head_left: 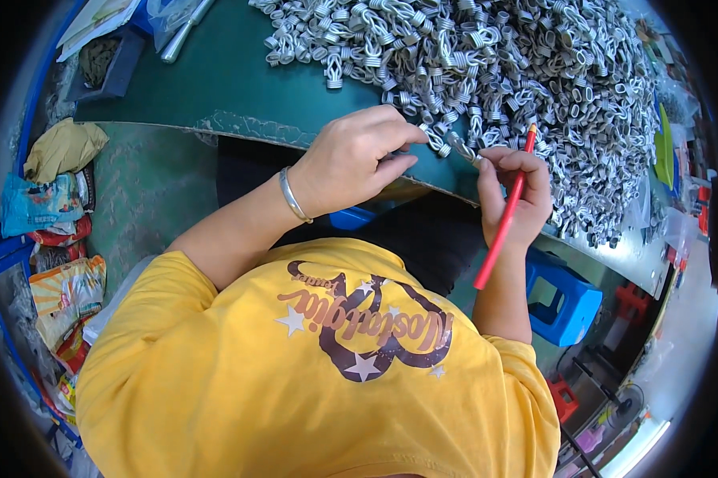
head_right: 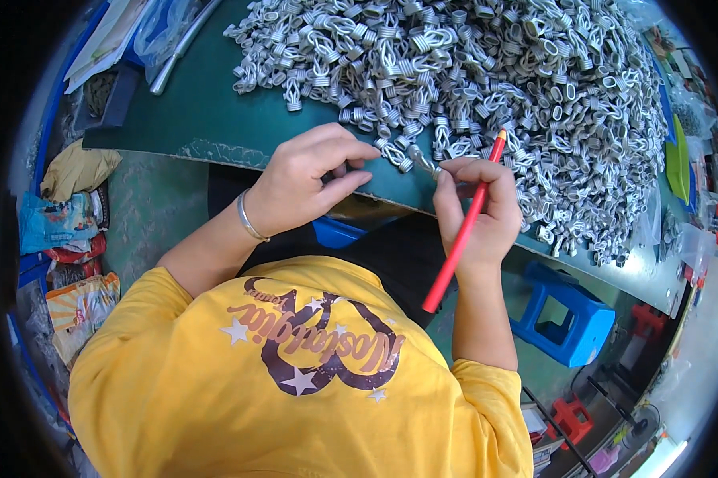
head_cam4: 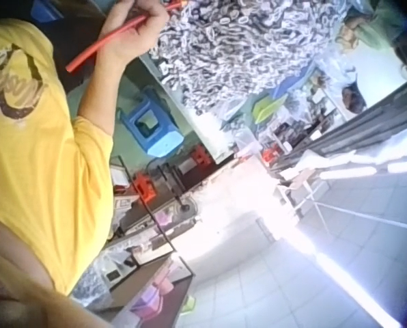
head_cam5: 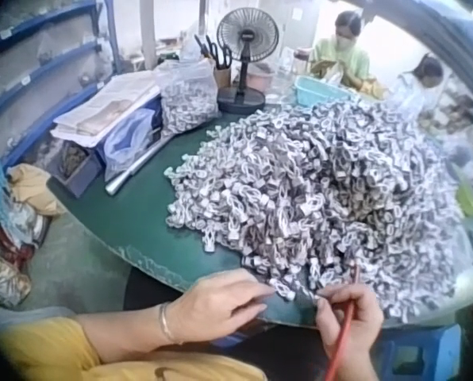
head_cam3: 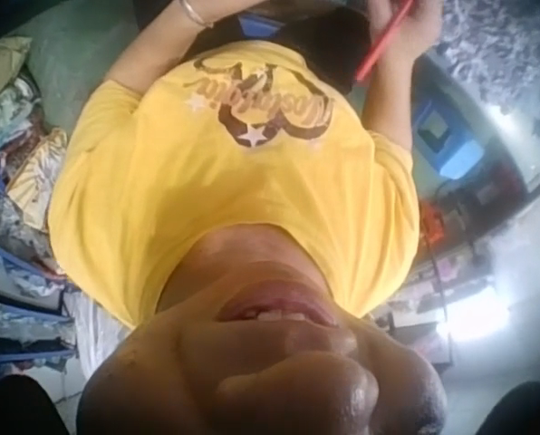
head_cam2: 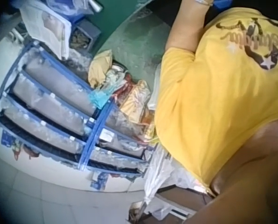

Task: The person picks up metal zipper sliders and pull tabs one at a time from a large pile on a workbench. The person slides each pull tab into the slider body and then pushes a small metal cap into place by hand to secure the assembly.

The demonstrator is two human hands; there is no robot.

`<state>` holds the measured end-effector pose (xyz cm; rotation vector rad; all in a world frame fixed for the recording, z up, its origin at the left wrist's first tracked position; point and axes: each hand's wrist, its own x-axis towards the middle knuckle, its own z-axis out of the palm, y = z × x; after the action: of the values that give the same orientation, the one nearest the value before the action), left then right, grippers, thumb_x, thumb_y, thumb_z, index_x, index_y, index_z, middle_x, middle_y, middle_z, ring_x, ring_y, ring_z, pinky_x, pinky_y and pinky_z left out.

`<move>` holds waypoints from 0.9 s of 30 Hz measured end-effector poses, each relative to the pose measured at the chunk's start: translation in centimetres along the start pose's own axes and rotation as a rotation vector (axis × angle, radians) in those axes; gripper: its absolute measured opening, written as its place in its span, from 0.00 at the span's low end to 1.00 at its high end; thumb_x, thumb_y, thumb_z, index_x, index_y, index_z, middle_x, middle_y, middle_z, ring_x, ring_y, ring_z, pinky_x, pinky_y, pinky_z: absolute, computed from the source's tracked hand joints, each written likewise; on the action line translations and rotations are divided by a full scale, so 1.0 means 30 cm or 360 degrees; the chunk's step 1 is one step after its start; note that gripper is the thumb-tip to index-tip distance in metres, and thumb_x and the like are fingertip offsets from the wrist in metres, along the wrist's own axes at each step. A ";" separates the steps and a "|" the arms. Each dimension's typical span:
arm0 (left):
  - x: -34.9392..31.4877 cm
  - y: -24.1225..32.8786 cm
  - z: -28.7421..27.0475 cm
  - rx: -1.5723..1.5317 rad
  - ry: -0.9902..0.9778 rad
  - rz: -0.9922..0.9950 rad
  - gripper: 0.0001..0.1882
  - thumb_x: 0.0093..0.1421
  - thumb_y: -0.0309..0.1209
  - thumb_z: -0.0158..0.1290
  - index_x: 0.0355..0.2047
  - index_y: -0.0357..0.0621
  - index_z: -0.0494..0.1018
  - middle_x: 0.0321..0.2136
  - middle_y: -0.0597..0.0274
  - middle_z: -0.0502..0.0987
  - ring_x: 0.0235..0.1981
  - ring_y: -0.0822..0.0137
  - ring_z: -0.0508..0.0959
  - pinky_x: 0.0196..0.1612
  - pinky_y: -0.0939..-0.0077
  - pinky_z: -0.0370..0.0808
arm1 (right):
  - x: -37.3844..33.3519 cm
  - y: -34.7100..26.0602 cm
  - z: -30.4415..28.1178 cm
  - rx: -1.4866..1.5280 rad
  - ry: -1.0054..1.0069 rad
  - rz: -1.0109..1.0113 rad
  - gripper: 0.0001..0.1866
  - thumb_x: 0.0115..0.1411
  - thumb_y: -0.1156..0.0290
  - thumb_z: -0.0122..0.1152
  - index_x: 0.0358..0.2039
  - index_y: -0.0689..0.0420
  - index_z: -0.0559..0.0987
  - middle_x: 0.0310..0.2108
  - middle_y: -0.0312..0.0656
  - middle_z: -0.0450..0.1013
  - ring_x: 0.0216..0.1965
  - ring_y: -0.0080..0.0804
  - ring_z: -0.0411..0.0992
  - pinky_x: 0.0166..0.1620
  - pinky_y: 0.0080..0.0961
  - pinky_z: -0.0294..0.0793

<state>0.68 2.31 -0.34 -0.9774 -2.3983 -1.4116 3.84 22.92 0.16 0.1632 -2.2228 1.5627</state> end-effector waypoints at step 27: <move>-0.047 0.048 -0.030 -0.0894 -0.0041 -0.0339 0.11 0.49 0.18 0.56 0.34 0.32 0.72 0.28 0.57 0.75 0.27 0.73 0.77 0.29 0.86 0.74 | -0.093 -0.016 0.077 0.0734 -0.0137 -0.0200 0.21 0.44 0.88 0.61 0.34 0.58 0.61 0.36 0.53 0.69 0.33 0.32 0.72 0.35 0.21 0.73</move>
<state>2.53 1.42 0.48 -0.8583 -2.2120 -2.2379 5.90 20.22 -1.20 0.5006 -1.8337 2.0017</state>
